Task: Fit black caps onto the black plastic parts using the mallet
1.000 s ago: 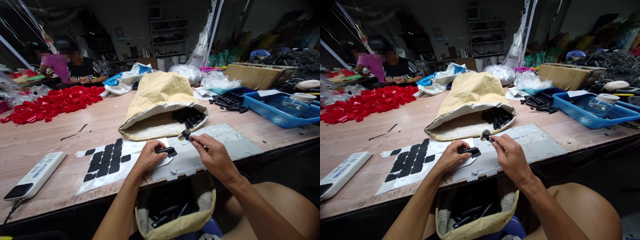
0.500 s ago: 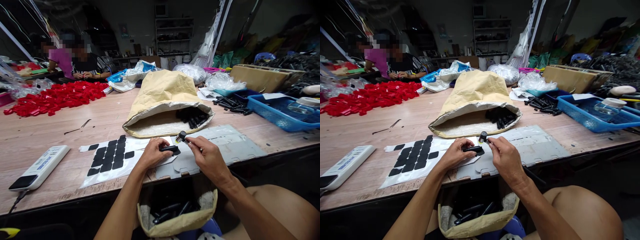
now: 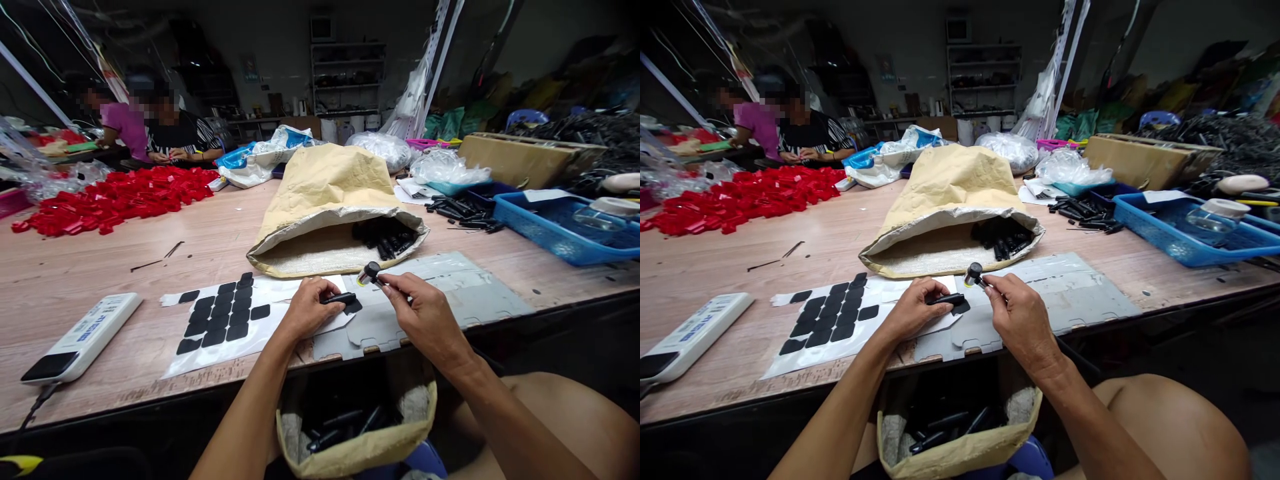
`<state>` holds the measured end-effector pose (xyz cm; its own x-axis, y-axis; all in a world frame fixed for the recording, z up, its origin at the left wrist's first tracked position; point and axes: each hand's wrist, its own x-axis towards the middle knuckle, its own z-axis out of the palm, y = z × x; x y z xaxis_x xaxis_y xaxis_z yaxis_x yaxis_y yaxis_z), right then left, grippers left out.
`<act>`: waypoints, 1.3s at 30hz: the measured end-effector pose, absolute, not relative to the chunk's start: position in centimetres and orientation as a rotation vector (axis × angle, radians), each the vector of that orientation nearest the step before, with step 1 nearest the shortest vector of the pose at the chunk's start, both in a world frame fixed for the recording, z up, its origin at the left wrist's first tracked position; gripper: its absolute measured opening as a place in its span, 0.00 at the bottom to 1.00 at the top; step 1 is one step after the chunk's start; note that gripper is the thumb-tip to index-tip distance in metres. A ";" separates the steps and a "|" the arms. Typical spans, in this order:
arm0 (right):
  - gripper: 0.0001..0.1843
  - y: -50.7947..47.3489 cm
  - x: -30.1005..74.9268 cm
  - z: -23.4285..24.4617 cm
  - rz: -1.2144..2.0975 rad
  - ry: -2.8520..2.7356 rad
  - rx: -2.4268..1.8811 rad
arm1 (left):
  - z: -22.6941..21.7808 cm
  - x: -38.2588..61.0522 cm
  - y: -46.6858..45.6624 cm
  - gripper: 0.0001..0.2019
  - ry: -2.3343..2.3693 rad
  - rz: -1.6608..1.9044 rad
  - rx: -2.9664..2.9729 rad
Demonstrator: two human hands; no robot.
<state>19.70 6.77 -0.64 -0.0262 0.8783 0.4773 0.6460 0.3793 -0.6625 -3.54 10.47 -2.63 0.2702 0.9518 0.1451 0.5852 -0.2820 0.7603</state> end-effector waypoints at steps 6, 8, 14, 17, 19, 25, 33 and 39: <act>0.14 7.0 18.8 -0.8 0.324 -1.754 -1.281 | -2.8 -3.5 10.6 0.08 1.388 0.820 1.960; 0.14 7.0 18.4 -1.0 0.309 -1.781 -1.262 | -2.8 -3.4 10.6 0.08 1.388 0.824 1.951; 0.15 7.0 16.9 -0.9 0.245 -1.919 -1.247 | -2.7 -3.3 10.6 0.07 1.399 0.829 1.946; 0.15 6.8 16.3 -0.2 0.187 -1.937 -1.209 | -2.8 -3.3 10.6 0.07 1.410 0.835 1.948; 0.17 6.6 15.9 0.1 0.130 -1.924 -1.186 | -3.0 -3.3 10.7 0.08 1.399 0.843 1.941; 0.16 6.5 15.6 0.2 0.018 -2.107 -1.354 | -2.9 -3.2 10.8 0.08 1.443 0.833 1.989; 0.17 6.2 16.8 0.3 0.010 -1.944 -1.294 | -2.8 -3.3 10.6 0.09 1.393 0.855 1.936; 0.16 6.6 18.1 0.0 0.035 -1.919 -1.342 | -2.7 -3.2 10.6 0.07 1.406 0.850 1.935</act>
